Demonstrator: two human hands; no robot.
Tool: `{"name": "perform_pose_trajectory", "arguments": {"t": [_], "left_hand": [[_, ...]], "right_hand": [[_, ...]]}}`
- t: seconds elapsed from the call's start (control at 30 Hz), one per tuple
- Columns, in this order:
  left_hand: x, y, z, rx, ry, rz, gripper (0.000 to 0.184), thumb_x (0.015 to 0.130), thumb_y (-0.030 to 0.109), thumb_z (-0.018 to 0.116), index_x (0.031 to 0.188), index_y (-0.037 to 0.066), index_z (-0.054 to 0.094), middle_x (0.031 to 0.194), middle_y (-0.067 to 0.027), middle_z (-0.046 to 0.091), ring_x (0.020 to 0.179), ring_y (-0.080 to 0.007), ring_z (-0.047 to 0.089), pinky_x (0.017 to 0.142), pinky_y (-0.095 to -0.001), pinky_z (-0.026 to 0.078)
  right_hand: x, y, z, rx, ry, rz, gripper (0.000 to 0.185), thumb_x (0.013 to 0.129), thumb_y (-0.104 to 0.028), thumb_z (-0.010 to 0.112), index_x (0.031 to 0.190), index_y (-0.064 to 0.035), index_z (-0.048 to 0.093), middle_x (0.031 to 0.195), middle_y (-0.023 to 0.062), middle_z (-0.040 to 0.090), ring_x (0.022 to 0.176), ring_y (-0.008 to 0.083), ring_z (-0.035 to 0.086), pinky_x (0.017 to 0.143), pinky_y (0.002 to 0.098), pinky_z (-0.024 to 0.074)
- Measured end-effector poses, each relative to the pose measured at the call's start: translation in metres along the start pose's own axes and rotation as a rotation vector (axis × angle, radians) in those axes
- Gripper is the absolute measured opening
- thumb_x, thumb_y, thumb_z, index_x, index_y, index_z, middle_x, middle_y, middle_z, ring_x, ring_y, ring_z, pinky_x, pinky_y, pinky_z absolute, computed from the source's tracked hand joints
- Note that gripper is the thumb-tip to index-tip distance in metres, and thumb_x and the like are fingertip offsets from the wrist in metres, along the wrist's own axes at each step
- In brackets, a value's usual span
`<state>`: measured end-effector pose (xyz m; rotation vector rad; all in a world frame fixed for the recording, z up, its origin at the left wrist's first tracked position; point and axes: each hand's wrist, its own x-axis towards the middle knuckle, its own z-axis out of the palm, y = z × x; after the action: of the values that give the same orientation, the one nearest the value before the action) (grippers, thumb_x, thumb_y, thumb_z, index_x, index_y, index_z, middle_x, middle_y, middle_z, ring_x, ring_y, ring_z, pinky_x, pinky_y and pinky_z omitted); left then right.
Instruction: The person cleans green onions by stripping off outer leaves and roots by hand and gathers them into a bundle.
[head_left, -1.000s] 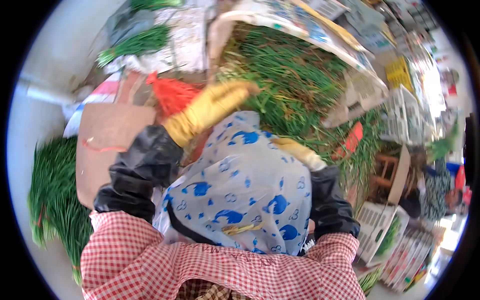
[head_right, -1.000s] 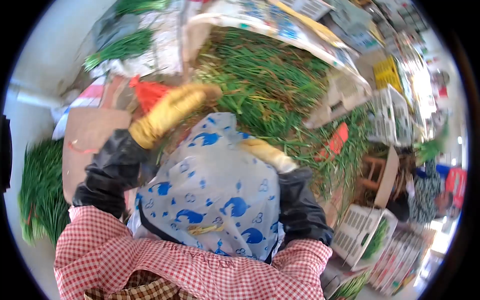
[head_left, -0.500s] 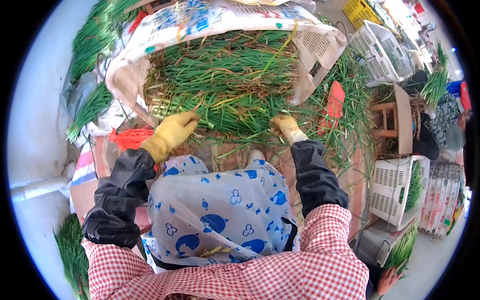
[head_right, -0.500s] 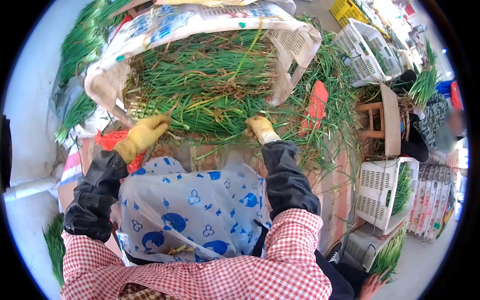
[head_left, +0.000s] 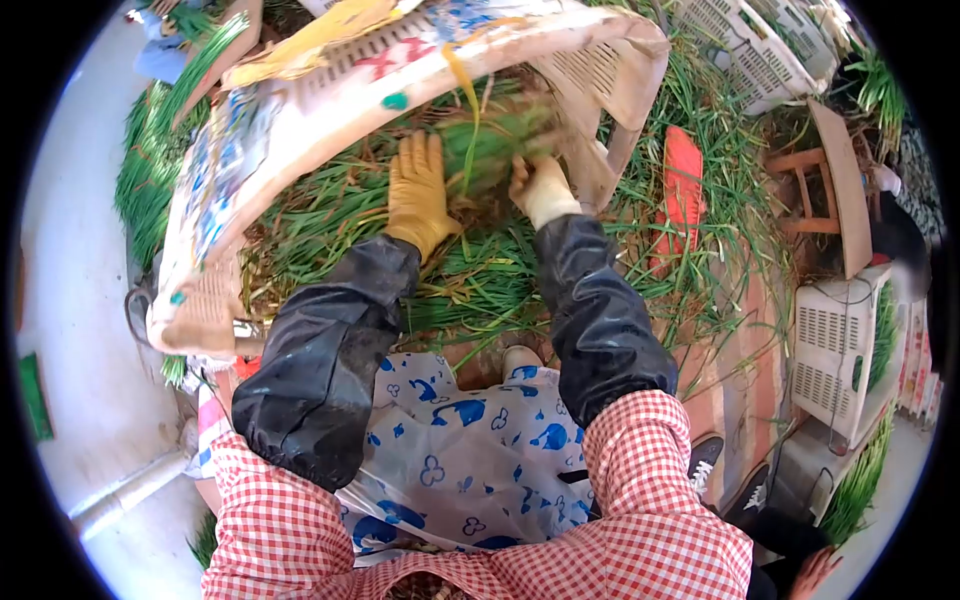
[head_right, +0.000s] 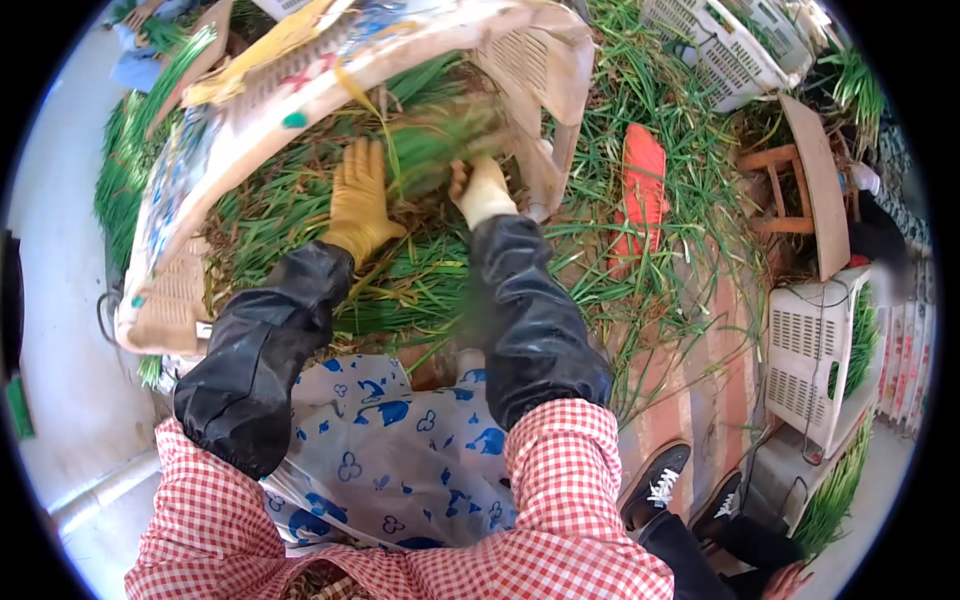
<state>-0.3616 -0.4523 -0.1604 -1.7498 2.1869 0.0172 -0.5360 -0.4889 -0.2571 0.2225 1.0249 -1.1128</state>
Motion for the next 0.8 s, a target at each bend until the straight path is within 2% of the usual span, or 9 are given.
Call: {"name": "perform_pose_trajectory", "arguments": {"t": [0.07,0.13,0.27,0.33,0.47,0.5,0.6,0.67,0.8], "left_hand": [[0.027,-0.004,0.02,-0.119,0.086,-0.111,0.132,0.058,0.048,0.083,0.148,-0.001,0.001,0.154,-0.0236,0.01,0.143,-0.0384,0.014,0.115,-0.0459,0.017],[0.053,-0.016,0.035,-0.199,0.22,-0.156,0.116,0.06,0.04,0.083,0.146,-0.002,0.018,0.145,-0.0231,0.036,0.132,-0.0332,0.039,0.107,-0.0422,0.033],[0.073,-0.056,0.053,-0.399,0.128,-0.119,0.089,0.065,0.029,0.08,0.136,-0.004,0.038,0.12,-0.0196,0.06,0.108,-0.028,0.06,0.091,-0.0373,0.047],[0.087,-0.081,0.081,-0.693,0.248,0.06,0.076,0.067,0.028,0.071,0.133,-0.003,0.046,0.103,-0.024,0.064,0.091,-0.0357,0.063,0.081,-0.0382,0.051],[0.085,-0.092,0.061,-1.094,-0.009,-0.055,0.078,0.068,0.019,0.074,0.134,-0.008,0.043,0.102,-0.0154,0.068,0.086,-0.0201,0.065,0.078,-0.0279,0.051],[0.083,-0.093,0.063,-1.169,-0.007,-0.028,0.077,0.069,0.015,0.075,0.133,-0.011,0.042,0.102,-0.0116,0.068,0.085,-0.0141,0.062,0.076,-0.0261,0.05],[0.067,-0.088,0.074,-1.176,0.043,0.066,0.071,0.071,0.015,0.074,0.133,-0.004,0.045,0.103,-0.015,0.068,0.086,-0.02,0.065,0.076,-0.0289,0.052],[0.037,-0.059,0.055,-0.79,0.279,0.121,0.057,0.07,0.026,0.079,0.119,0.009,0.055,0.097,-0.0185,0.066,0.088,-0.0395,0.063,0.076,-0.0413,0.052],[-0.036,-0.025,0.056,-0.227,0.409,0.334,0.07,0.069,0.017,0.073,0.133,0.01,0.044,0.114,-0.0092,0.054,0.108,-0.0291,0.05,0.089,-0.0423,0.041]], "right_hand": [[-0.023,-0.014,0.03,-0.054,-0.02,-0.084,0.011,0.095,-0.015,0.042,0.089,-0.0082,0.048,0.076,0.0074,0.059,0.054,0.0153,0.046,0.049,0.0305,0.0364],[-0.027,-0.011,0.036,-0.189,-0.01,-0.149,0.037,0.095,-0.015,0.039,0.129,-0.0044,0.048,0.077,0.0113,0.064,0.048,0.0162,0.048,0.043,0.03,0.0399],[-0.034,0.0,-0.031,-0.158,-0.19,-0.397,0.041,0.093,-0.015,0.043,0.131,-0.0023,0.048,0.084,0.0123,0.065,0.059,0.0152,0.053,0.052,0.0295,0.0441],[-0.002,0.017,-0.076,0.234,-0.096,-0.355,0.04,0.094,-0.019,0.045,0.129,0.001,0.049,0.096,0.014,0.064,0.066,0.016,0.055,0.052,0.0302,0.044],[-0.004,0.019,-0.046,0.31,-0.11,-0.328,0.041,0.097,-0.026,0.045,0.125,0.003,0.05,0.108,0.0135,0.058,0.087,0.0235,0.054,0.08,0.0374,0.0466],[0.009,0.017,-0.042,0.291,-0.217,-0.341,0.04,0.097,-0.031,0.043,0.119,0.0008,0.054,0.119,0.0153,0.055,0.108,0.0288,0.053,0.1,0.0439,0.0388],[0.037,0.001,-0.024,0.323,-0.212,-0.29,0.043,0.096,-0.04,0.045,0.12,-0.005,0.053,0.12,0.0152,0.056,0.111,0.0294,0.054,0.095,0.0497,0.0441],[0.044,-0.005,-0.016,0.329,-0.215,-0.25,0.045,0.095,-0.045,0.045,0.12,-0.008,0.053,0.121,0.015,0.056,0.112,0.0297,0.054,0.092,0.0527,0.0466],[0.009,0.02,-0.047,0.335,-0.223,-0.303,0.047,0.094,-0.047,0.046,0.121,-0.0086,0.053,0.121,0.0146,0.056,0.112,0.0298,0.054,0.092,0.0534,0.0463]]}}
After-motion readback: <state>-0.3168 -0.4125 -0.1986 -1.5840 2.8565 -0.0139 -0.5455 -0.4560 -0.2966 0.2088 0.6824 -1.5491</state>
